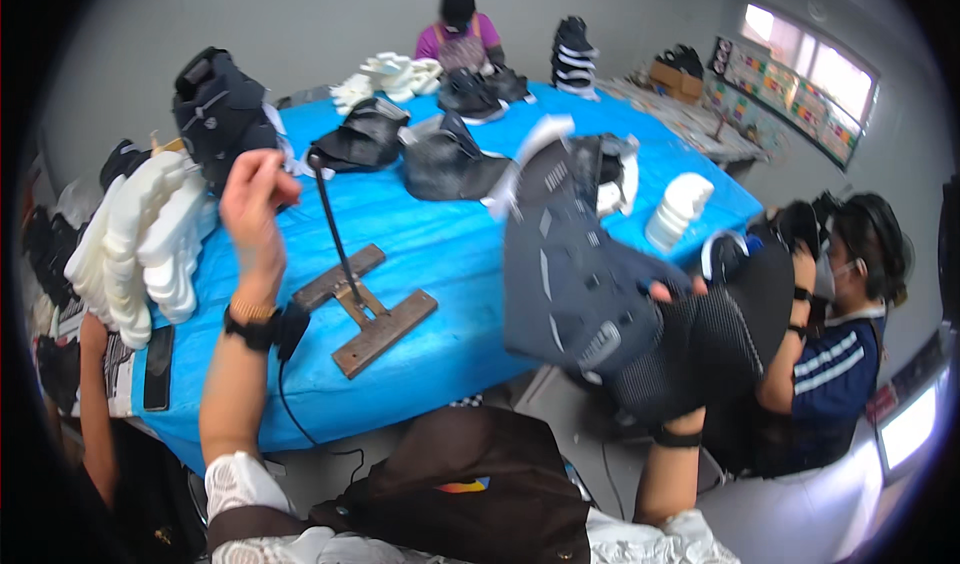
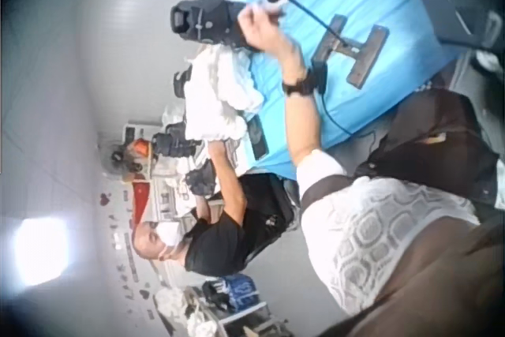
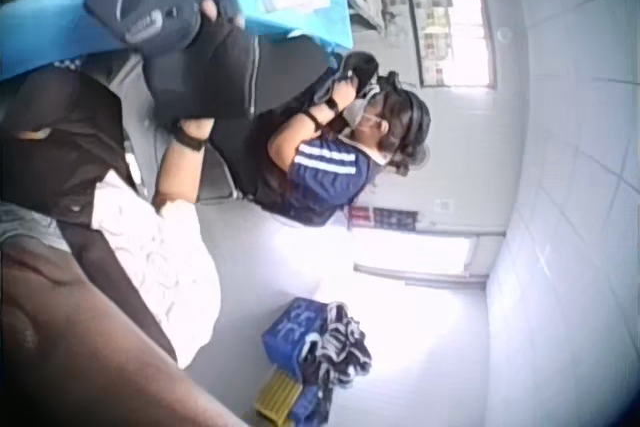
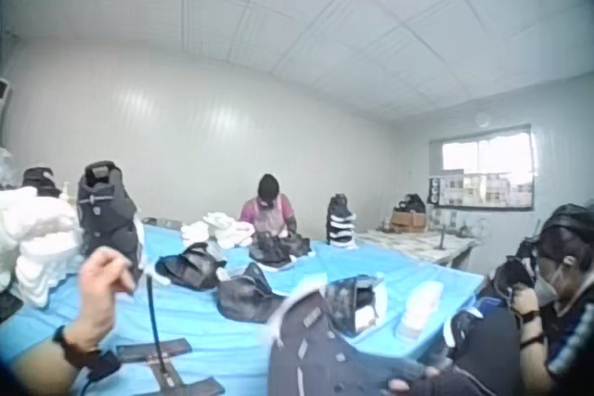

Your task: Manually fitting shoe upper components and foam inserts together at an industrial workstation.

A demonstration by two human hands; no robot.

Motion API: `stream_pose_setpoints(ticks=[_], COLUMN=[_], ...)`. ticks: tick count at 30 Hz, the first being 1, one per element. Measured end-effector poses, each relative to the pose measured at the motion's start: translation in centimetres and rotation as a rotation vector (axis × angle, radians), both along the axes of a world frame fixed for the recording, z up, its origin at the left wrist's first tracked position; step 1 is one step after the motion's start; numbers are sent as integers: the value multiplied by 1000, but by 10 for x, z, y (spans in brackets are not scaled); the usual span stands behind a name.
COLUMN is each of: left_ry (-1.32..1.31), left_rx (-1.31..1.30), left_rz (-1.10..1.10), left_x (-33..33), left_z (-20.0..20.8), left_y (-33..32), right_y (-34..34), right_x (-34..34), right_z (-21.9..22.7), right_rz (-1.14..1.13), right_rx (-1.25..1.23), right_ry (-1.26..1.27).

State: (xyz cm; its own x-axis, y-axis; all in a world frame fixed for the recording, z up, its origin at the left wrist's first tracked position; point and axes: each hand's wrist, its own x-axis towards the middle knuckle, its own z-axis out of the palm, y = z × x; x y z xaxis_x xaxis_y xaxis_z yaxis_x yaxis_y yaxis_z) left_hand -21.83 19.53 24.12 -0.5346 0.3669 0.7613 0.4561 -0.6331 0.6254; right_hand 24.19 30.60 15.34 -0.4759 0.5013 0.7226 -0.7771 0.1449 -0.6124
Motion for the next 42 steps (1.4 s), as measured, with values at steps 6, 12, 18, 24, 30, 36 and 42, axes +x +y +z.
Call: stream_pose_setpoints(ticks=[6, 12, 18, 24, 30, 36, 42], left_ry=[-123, -245, -694, -470, -595, -612, 82], left_rx=[-399, -502, -485, -722, -589, -728, -563], left_rz=[-600, -1099, -1427, -1276, -1370, -1312, -1107], left_x=[114, 112, 143, 174, 172, 196, 157], left_z=[-56, -84, -104, -89, -101, -66, -29], left_y=[-44, -26, -15, -23, -24, -47, -41], right_y=[42, 19, -17, -25, -37, -61, -43], right_x=[-53, -80, -34, -11, 6, 15, -21], right_z=[18, 2, 0, -1, -67, -56, 37], right_rz=[22, 439, 19, -249, -441, -180, -551], right_rx=[42, -163, -87, -175, -541, -368, 108], right_ry=[-191, 53, -397, -721, -345, -430, -510])
